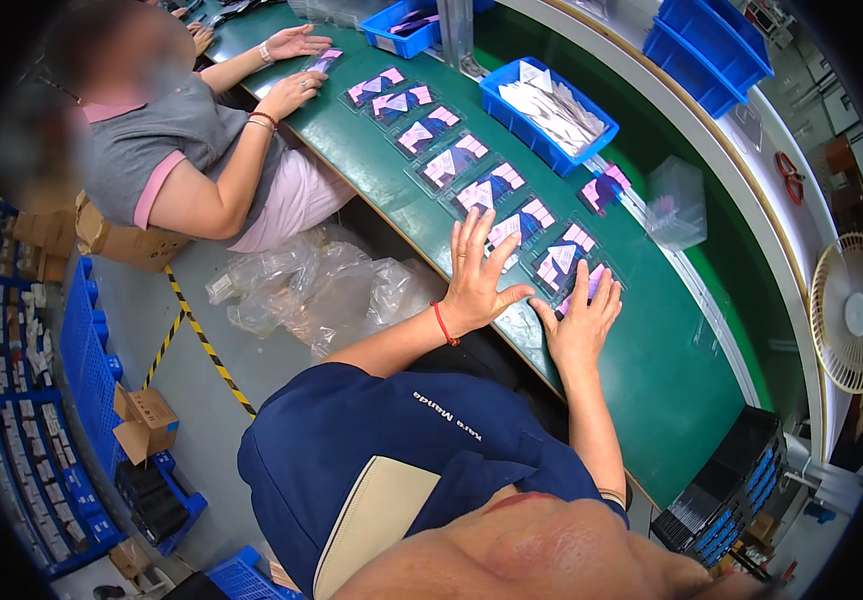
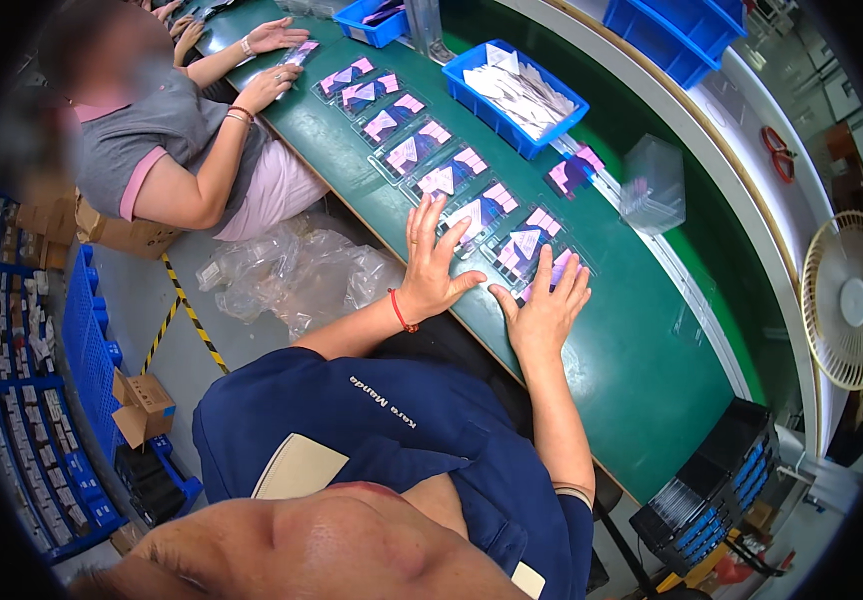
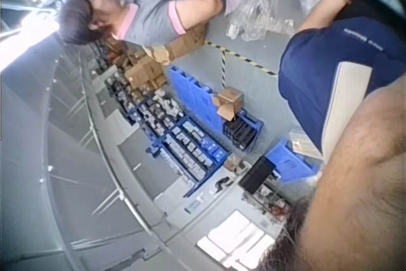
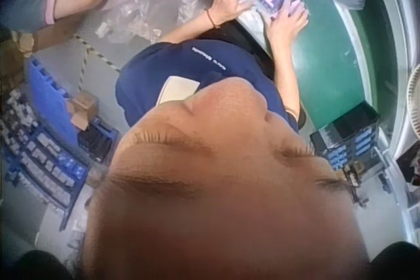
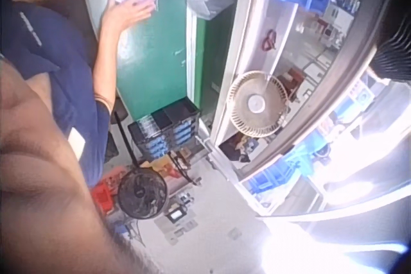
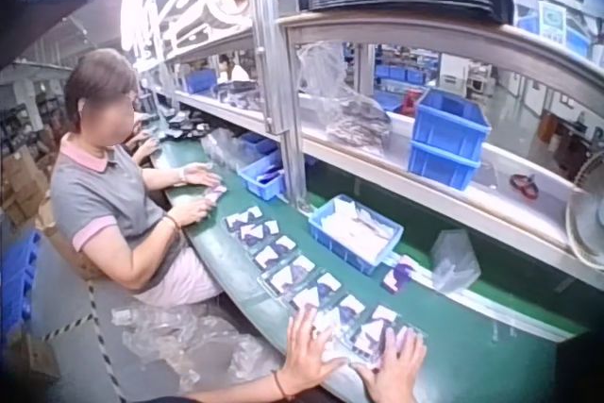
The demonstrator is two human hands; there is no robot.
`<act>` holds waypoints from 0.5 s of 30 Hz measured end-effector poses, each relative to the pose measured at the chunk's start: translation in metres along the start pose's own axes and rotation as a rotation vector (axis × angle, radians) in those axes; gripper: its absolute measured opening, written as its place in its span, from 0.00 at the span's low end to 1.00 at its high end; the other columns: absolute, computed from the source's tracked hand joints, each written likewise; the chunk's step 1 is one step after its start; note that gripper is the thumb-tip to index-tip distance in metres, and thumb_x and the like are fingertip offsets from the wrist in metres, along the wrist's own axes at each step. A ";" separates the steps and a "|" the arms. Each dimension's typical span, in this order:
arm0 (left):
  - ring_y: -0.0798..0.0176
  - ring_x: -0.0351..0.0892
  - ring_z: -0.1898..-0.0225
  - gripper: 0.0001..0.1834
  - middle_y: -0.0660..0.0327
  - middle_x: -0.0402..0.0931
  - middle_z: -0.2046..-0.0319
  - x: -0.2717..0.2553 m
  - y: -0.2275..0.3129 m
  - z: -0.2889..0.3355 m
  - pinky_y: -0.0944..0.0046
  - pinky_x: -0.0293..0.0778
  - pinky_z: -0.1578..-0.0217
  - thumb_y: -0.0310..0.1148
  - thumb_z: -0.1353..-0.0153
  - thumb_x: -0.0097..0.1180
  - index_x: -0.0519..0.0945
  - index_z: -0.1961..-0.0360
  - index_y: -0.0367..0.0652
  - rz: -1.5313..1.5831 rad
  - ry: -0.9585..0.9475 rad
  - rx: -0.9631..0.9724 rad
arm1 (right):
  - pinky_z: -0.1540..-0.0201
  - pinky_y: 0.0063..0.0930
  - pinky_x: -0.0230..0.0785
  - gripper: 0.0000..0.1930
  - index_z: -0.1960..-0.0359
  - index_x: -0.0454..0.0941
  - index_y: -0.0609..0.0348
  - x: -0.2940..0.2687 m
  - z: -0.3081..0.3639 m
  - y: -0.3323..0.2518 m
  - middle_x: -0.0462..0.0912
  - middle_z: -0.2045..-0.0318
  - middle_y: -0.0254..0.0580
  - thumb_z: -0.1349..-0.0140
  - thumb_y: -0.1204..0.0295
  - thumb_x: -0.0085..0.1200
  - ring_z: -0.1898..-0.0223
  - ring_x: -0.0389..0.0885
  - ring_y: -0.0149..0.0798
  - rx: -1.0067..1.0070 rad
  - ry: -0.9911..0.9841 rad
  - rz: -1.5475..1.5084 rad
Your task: The person is assembling electronic components, specifically placing screens or films onto frames and organizing them in trays.
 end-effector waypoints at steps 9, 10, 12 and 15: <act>0.35 0.50 0.34 0.31 0.42 0.53 0.37 -0.005 -0.010 0.005 0.38 0.46 0.37 0.51 0.39 0.53 0.67 0.41 0.44 0.062 0.117 0.044 | 0.36 0.66 0.42 0.48 0.34 0.56 0.53 0.018 -0.033 -0.034 0.51 0.35 0.68 0.53 0.42 0.61 0.34 0.47 0.71 -0.004 0.004 -0.037; 0.35 0.51 0.35 0.30 0.42 0.54 0.37 -0.004 -0.011 0.007 0.39 0.46 0.37 0.50 0.39 0.53 0.67 0.41 0.43 0.079 0.124 0.048 | 0.36 0.66 0.41 0.48 0.34 0.56 0.53 0.021 -0.037 -0.037 0.51 0.36 0.68 0.53 0.42 0.61 0.34 0.47 0.71 0.001 0.006 -0.037; 0.36 0.52 0.35 0.29 0.42 0.55 0.38 -0.004 -0.013 0.008 0.40 0.48 0.38 0.49 0.39 0.53 0.68 0.42 0.42 0.103 0.137 0.059 | 0.36 0.66 0.41 0.48 0.34 0.56 0.53 0.027 -0.043 -0.043 0.51 0.36 0.68 0.53 0.42 0.61 0.34 0.47 0.71 -0.007 0.011 -0.038; 0.36 0.52 0.35 0.29 0.42 0.55 0.38 -0.003 -0.012 0.008 0.40 0.49 0.38 0.48 0.39 0.54 0.68 0.43 0.42 0.135 0.153 0.058 | 0.36 0.65 0.40 0.47 0.34 0.57 0.53 0.032 -0.051 -0.050 0.51 0.36 0.68 0.52 0.42 0.61 0.34 0.47 0.71 -0.009 0.013 -0.040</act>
Point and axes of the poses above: each hand's wrist, its own z-axis away from the middle knuckle, its own x-axis out of the palm, y = z × x, the point moved 2 cm from there along -z, towards the middle knuckle
